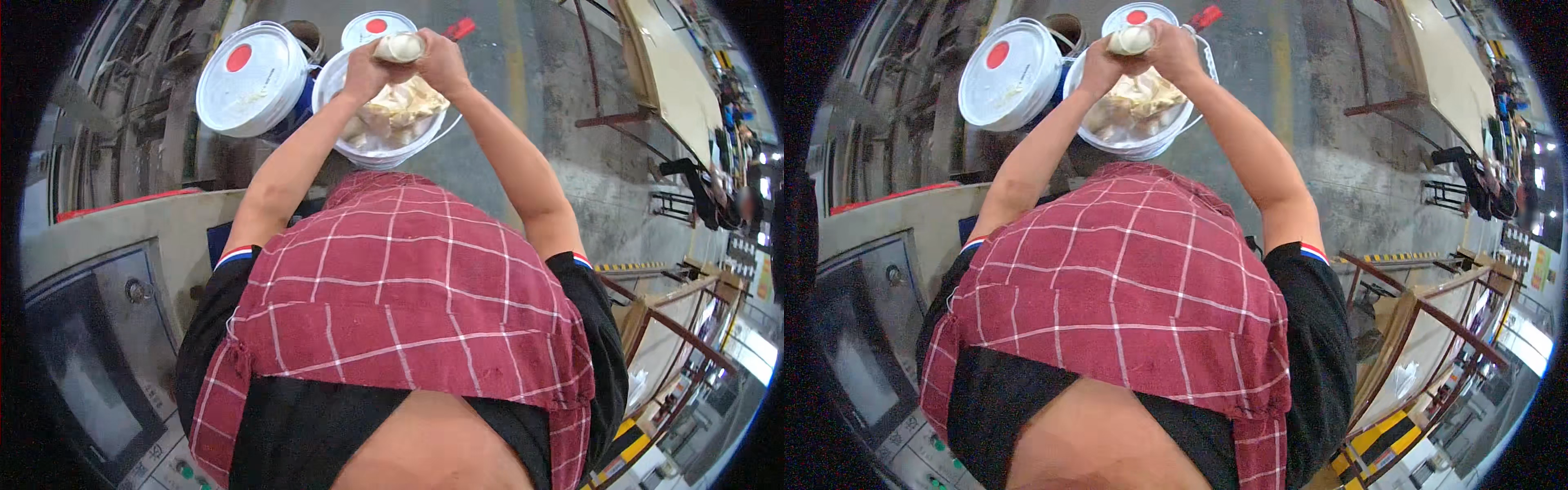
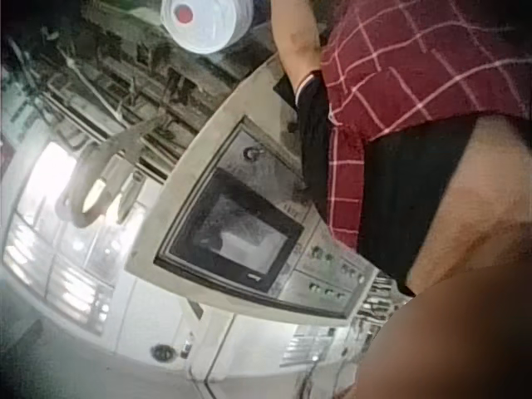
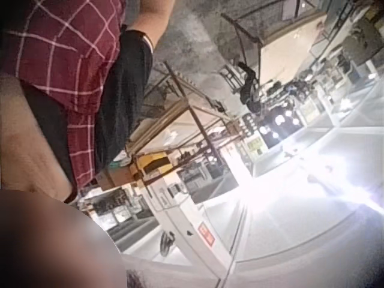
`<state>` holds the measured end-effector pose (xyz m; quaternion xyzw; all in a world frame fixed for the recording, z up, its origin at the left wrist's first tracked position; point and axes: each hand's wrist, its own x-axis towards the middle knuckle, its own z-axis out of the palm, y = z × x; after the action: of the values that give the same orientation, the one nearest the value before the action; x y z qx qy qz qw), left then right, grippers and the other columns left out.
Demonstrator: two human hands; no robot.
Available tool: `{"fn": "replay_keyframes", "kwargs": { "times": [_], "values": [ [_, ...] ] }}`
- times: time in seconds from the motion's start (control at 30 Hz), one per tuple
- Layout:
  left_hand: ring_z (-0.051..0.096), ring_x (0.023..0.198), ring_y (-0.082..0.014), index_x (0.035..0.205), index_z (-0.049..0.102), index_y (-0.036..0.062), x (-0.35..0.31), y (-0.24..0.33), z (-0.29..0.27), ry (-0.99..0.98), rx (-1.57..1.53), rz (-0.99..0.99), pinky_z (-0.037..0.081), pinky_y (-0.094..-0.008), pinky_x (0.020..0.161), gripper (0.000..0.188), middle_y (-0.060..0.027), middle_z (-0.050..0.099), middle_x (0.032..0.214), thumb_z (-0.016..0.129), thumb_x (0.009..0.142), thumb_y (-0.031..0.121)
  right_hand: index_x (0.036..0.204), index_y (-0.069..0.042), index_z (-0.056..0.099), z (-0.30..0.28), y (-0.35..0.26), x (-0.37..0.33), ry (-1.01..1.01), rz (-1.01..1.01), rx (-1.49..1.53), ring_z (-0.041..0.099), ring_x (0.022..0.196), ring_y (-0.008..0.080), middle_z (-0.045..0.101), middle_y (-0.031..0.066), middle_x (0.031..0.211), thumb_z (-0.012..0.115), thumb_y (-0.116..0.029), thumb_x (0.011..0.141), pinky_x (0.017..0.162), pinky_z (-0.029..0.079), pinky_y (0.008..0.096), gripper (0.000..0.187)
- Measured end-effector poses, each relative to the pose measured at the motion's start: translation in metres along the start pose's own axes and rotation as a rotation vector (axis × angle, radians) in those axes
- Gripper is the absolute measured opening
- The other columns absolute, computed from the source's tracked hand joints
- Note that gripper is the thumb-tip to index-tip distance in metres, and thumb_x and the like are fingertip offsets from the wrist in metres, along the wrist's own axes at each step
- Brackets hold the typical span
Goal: Mixing adhesive paste in a bucket and adding liquid from a squeeze bottle.
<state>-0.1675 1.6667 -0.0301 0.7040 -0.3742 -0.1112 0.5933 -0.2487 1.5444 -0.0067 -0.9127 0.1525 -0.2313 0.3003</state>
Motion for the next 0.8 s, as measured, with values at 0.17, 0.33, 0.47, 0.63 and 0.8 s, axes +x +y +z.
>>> {"fn": "replay_keyframes", "kwargs": {
  "times": [0.17,0.33,0.47,0.63,0.8],
  "values": [
    [0.058,0.075,-0.0112,0.087,0.061,0.0037,0.003,-0.007,0.0,0.017,-0.054,0.037,0.046,-0.0258,0.07,0.034,-0.0046,0.064,0.08,0.076,0.058,0.014,0.078,-0.007,0.058,-0.004,-0.008,0.003,0.016,-0.027,0.08,0.057,0.071,0.034,0.059,0.0164,0.072,0.062,-0.021,0.062,0.064,0.045,0.0405,0.021],
    [0.056,0.082,-0.0143,0.1,0.056,0.0034,0.011,-0.009,-0.007,-0.099,-0.242,-0.034,0.044,-0.0269,0.074,0.045,-0.006,0.06,0.089,0.074,0.061,0.015,0.079,-0.006,0.058,-0.004,0.003,0.011,0.014,0.004,0.057,0.057,0.074,0.0332,0.059,0.016,0.076,0.063,-0.02,0.061,0.066,0.045,0.039,0.023],
    [0.05,0.093,-0.0141,0.105,0.053,0.0006,0.018,0.009,-0.036,-0.374,0.105,-0.058,0.039,-0.0272,0.082,0.043,-0.0066,0.056,0.098,0.066,0.072,0.026,0.084,-0.001,0.056,-0.02,0.002,0.018,0.013,0.085,0.091,0.06,0.078,0.0233,0.061,0.0121,0.082,0.068,-0.019,0.06,0.069,0.045,0.0301,0.032],
    [0.051,0.095,-0.0136,0.104,0.052,0.0002,0.013,0.0,-0.044,-0.392,-0.07,-0.124,0.042,-0.0264,0.081,0.034,-0.0074,0.056,0.1,0.061,0.077,0.019,0.101,-0.001,0.049,-0.024,0.001,0.019,-0.291,0.053,0.532,0.054,0.09,0.0156,0.057,0.0058,0.093,0.075,-0.021,0.061,0.082,0.042,0.0297,0.052],
    [0.051,0.095,-0.0145,0.108,0.047,-0.0008,0.003,-0.005,-0.041,-0.432,-0.094,-0.079,0.042,-0.0276,0.082,0.038,-0.0069,0.054,0.103,0.061,0.077,0.016,0.109,-0.002,0.049,-0.016,0.018,0.016,-0.579,0.066,0.664,0.051,0.097,0.0143,0.056,0.0056,0.104,0.073,-0.016,0.064,0.088,0.039,0.0288,0.053]
  ]
}}
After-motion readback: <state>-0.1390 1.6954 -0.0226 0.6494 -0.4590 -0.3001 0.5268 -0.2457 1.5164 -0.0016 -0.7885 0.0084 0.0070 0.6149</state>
